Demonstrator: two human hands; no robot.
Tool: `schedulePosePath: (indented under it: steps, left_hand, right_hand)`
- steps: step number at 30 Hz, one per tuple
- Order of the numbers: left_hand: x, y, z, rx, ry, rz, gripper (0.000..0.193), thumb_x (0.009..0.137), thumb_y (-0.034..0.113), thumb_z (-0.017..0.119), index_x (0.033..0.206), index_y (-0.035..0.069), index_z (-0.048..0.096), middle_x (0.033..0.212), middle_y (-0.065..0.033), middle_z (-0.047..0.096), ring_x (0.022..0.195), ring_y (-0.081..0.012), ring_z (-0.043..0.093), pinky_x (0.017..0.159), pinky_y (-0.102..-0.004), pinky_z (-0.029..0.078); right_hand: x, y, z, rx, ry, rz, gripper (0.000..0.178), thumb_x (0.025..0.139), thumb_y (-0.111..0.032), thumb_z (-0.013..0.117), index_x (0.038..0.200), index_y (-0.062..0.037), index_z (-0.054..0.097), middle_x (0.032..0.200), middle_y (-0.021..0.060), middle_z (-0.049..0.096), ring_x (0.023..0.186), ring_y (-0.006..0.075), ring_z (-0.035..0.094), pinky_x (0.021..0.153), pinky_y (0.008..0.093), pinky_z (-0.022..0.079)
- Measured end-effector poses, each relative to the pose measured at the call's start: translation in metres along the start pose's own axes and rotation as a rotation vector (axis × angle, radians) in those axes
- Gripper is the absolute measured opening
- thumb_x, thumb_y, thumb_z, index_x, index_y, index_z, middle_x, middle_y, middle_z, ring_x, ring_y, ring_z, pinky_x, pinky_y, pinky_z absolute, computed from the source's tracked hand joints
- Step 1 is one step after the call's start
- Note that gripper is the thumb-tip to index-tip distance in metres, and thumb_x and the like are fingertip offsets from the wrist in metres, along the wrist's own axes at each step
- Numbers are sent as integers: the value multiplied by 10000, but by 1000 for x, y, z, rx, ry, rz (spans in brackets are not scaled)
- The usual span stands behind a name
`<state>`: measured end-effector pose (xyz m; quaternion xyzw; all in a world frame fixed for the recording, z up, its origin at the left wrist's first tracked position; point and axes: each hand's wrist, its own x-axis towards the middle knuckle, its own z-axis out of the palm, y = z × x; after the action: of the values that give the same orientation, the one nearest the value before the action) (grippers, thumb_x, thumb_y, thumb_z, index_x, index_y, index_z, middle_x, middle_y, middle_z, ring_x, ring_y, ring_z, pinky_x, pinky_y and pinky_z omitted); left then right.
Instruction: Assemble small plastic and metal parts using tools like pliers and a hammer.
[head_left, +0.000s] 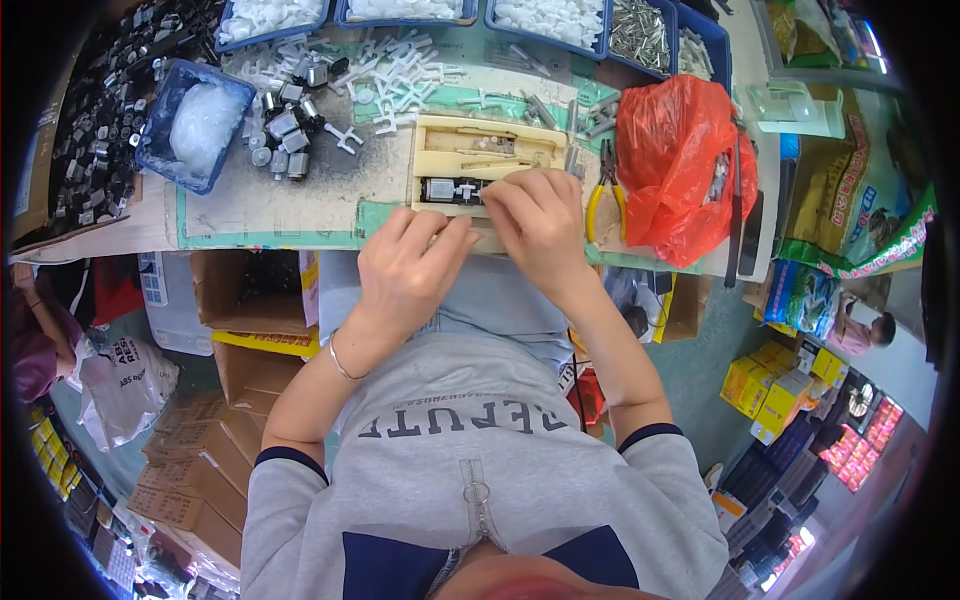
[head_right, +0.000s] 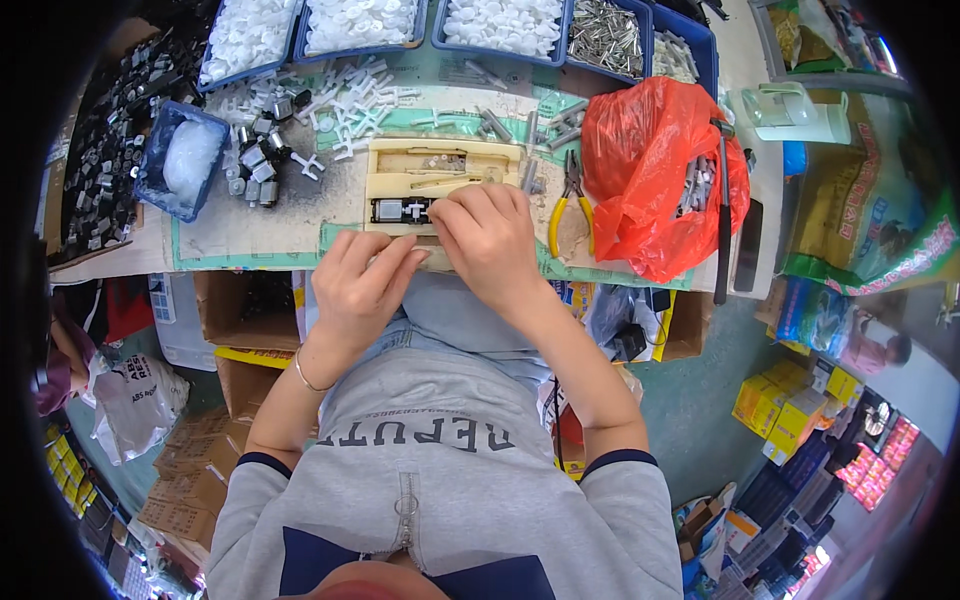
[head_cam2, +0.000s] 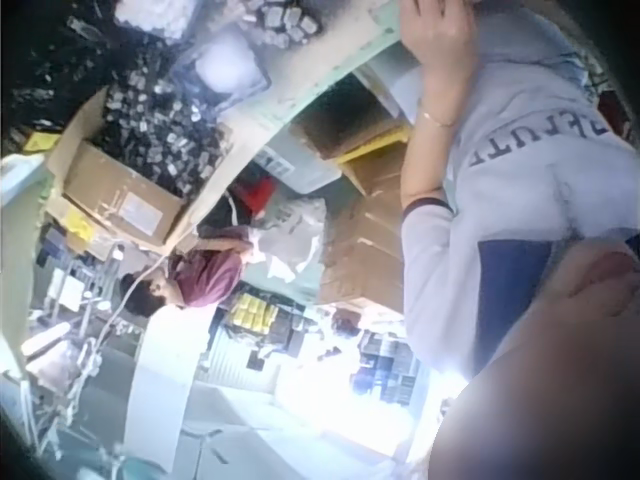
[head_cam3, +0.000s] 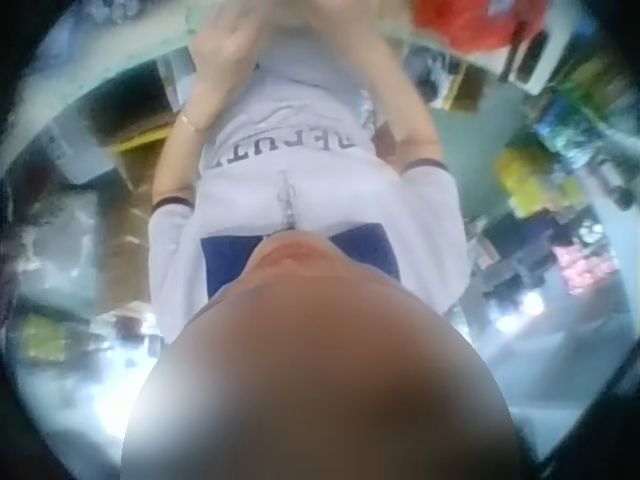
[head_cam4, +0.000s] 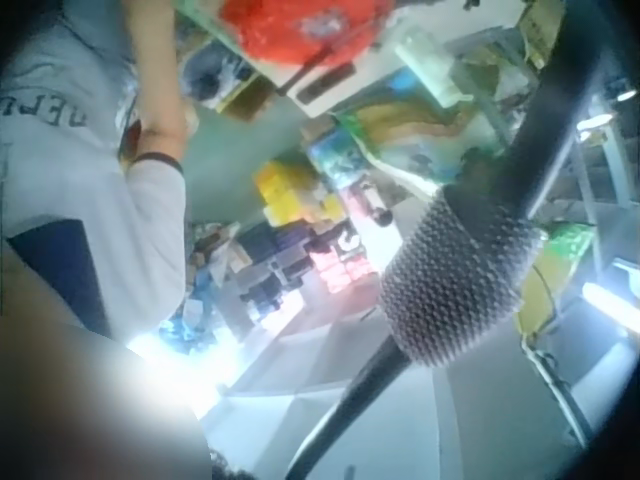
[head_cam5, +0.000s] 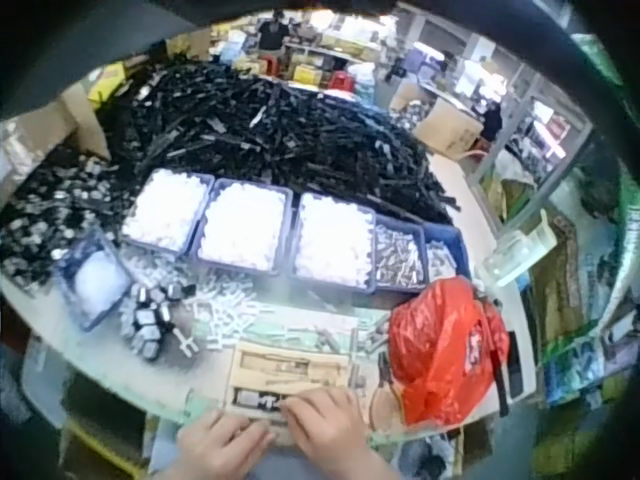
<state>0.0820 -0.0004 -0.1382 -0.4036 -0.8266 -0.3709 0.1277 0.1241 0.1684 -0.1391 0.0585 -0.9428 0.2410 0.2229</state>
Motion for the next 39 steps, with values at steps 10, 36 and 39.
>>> schedulePosePath:
  steps: [10, 36, 39]
  left_hand:
    - [-19, 20, 21, 226, -186, -75, 478, 716, 161, 706, 1147, -11, 594, 726, -31, 496, 615, -182, 494, 529, -300, 398]
    - [28, -37, -31, -39, 42, -191, 166, 742, 94, 697, 890, 30, 660, 605, -65, 526, 528, -220, 543, 488, -323, 409]
    - [44, -59, -45, 96, 85, -285, 132, 773, 85, 667, 896, 40, 662, 670, -73, 553, 580, -220, 571, 510, -328, 427]
  right_hand:
    - [6, -1, -6, 40, -97, -1, 149, 698, -65, 697, 840, -87, 659, 800, 11, 605, 798, 214, 554, 756, 349, 387]
    - [129, 160, -61, -632, -131, 120, 115, 779, -153, 598, 799, -96, 695, 781, 100, 668, 803, 279, 605, 744, 428, 422]
    - [127, 156, -63, -641, -96, 84, 105, 787, -120, 592, 802, -81, 688, 788, 115, 666, 770, 289, 614, 735, 419, 439]
